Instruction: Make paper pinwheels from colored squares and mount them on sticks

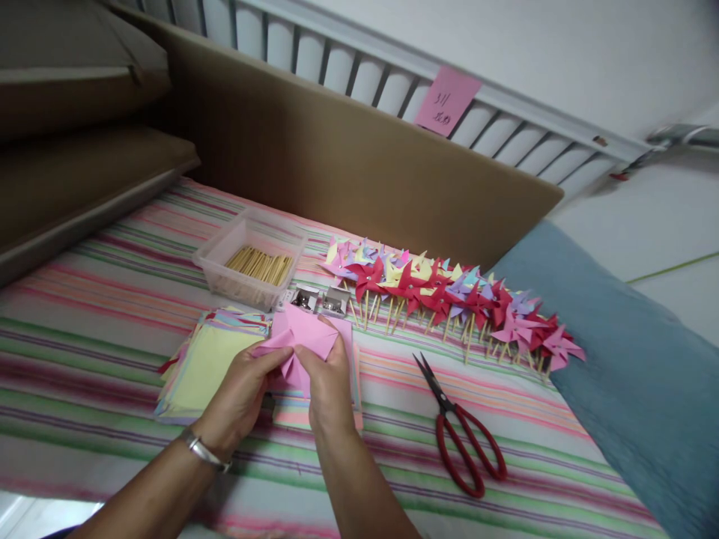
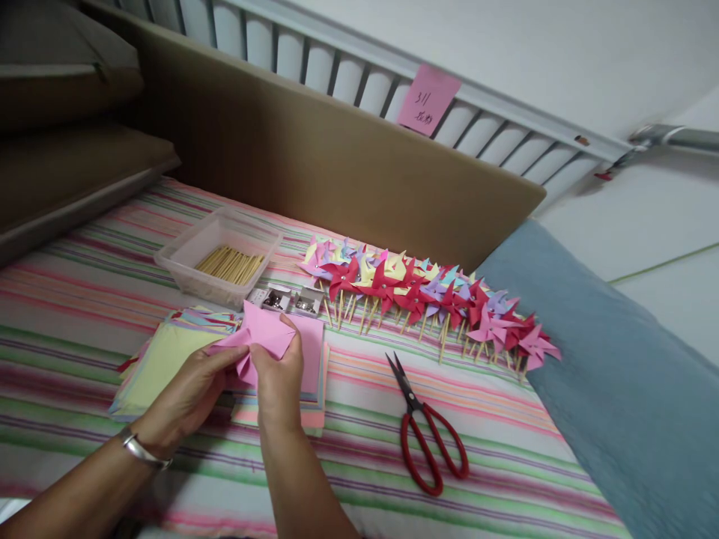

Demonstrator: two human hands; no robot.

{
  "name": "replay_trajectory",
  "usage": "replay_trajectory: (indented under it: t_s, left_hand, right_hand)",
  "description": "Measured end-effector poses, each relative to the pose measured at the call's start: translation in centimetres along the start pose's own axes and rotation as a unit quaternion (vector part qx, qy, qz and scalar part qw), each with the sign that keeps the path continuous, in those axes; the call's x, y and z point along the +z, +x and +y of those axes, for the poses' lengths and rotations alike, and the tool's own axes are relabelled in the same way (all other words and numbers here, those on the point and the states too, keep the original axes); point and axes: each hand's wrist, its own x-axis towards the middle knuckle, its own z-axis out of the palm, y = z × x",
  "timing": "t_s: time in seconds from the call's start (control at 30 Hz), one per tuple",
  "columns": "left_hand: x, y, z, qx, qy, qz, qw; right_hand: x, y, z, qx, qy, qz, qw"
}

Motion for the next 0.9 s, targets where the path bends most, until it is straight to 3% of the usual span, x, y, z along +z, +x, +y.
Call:
replay_trajectory:
  t_s: [0.17, 0.27, 0.37, 0.43, 0.53, 0.6, 0.73, 0.9]
  left_hand:
    - [-0.2, 0.3, 0.6, 0.005, -0.019, 0.016, 1.0]
    - [-0.8, 0.8, 1.7, 0.01, -0.07, 0.026, 0.997]
    - [-1.9, 1.4, 2.8, 0.016, -0.106, 0.056, 0.993]
    - [-2.4, 1.6, 3.3, 0.022, -0.118, 0.068, 0.99]
    - [-2.7, 1.5, 3.7, 0.021, -0.134, 0.066, 0.989]
    - [-2.7, 1.4, 3.8, 0.015, -0.14, 0.059, 0.988]
    - [-2.7, 1.1, 3.7, 0.008, -0.13, 0.044, 0.991]
    - [-1.8, 0.6, 3.4, 0.021, -0.079, 0.013, 0.997]
  right_hand:
    - [-0.2, 0.2, 0.4, 0.009, -0.02, -0.037, 0.999]
    - [-0.8, 0.1, 0.3, -0.044, -0.126, -0.054, 0.99]
    - [-1.4, -0.3, 0.1, -0.185, -0.269, -0.064, 0.943]
    - [-1.6, -0.5, 0.2, -0.26, -0.324, -0.111, 0.903]
    - [-1.7, -0.4, 0.4, -0.287, -0.35, -0.189, 0.871]
    - [-1.6, -0.2, 0.5, -0.269, -0.342, -0.21, 0.875]
    - [-1.2, 0.2, 0.4, -0.216, -0.279, -0.21, 0.912]
    - [-0.4, 0.0, 0.1, -0.094, -0.209, -0.177, 0.957]
